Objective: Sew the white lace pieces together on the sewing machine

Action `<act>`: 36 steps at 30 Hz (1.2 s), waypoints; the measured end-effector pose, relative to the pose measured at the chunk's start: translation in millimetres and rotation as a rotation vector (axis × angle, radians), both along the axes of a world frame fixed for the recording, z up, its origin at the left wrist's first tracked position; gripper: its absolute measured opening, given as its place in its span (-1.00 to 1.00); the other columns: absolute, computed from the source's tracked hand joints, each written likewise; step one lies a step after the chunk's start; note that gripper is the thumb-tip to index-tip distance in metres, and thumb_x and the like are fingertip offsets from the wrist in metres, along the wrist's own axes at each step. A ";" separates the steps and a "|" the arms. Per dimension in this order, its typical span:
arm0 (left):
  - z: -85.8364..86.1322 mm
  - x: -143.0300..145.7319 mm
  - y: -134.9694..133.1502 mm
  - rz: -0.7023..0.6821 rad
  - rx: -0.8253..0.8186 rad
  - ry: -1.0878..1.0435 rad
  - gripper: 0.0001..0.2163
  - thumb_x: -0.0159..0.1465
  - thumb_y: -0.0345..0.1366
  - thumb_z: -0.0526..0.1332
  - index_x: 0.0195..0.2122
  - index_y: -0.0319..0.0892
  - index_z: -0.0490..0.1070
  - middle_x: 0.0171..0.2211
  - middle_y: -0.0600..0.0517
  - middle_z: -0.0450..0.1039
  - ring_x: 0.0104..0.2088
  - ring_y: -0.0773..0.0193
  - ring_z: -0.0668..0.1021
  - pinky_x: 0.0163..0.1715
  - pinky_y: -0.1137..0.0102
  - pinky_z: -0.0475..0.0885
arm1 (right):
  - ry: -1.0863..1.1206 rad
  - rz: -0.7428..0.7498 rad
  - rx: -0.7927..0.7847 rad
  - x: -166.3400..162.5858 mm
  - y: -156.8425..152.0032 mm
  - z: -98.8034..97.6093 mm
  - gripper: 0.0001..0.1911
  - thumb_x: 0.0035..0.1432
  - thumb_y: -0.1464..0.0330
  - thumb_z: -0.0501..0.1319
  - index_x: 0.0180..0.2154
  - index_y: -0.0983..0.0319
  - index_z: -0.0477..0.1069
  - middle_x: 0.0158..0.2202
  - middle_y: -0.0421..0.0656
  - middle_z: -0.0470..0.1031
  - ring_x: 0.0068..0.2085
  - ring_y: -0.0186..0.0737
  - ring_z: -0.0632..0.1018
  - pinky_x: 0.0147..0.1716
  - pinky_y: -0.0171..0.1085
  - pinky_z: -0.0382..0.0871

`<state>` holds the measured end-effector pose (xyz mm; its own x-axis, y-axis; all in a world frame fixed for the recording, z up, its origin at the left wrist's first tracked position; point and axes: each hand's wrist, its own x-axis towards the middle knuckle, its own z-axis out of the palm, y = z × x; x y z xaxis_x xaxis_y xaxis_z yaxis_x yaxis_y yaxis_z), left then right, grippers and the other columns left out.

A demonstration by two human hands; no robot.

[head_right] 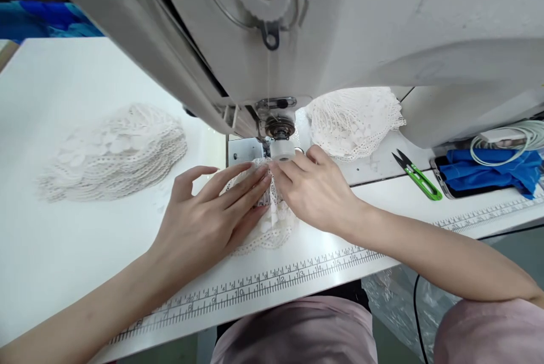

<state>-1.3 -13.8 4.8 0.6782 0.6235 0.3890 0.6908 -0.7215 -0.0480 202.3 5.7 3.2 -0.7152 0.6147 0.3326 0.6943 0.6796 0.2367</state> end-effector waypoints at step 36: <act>-5.4 4.9 5.6 0.068 0.002 -0.038 -0.74 0.36 -0.31 0.12 0.04 -0.14 0.41 0.03 -0.11 0.50 0.09 0.04 0.49 -0.03 0.06 0.31 | -0.071 -0.068 0.069 5.7 10.0 -5.4 -0.74 0.28 0.49 0.05 -0.11 0.30 0.49 -0.28 -0.07 0.53 -0.18 -0.13 0.39 -0.24 -0.16 0.07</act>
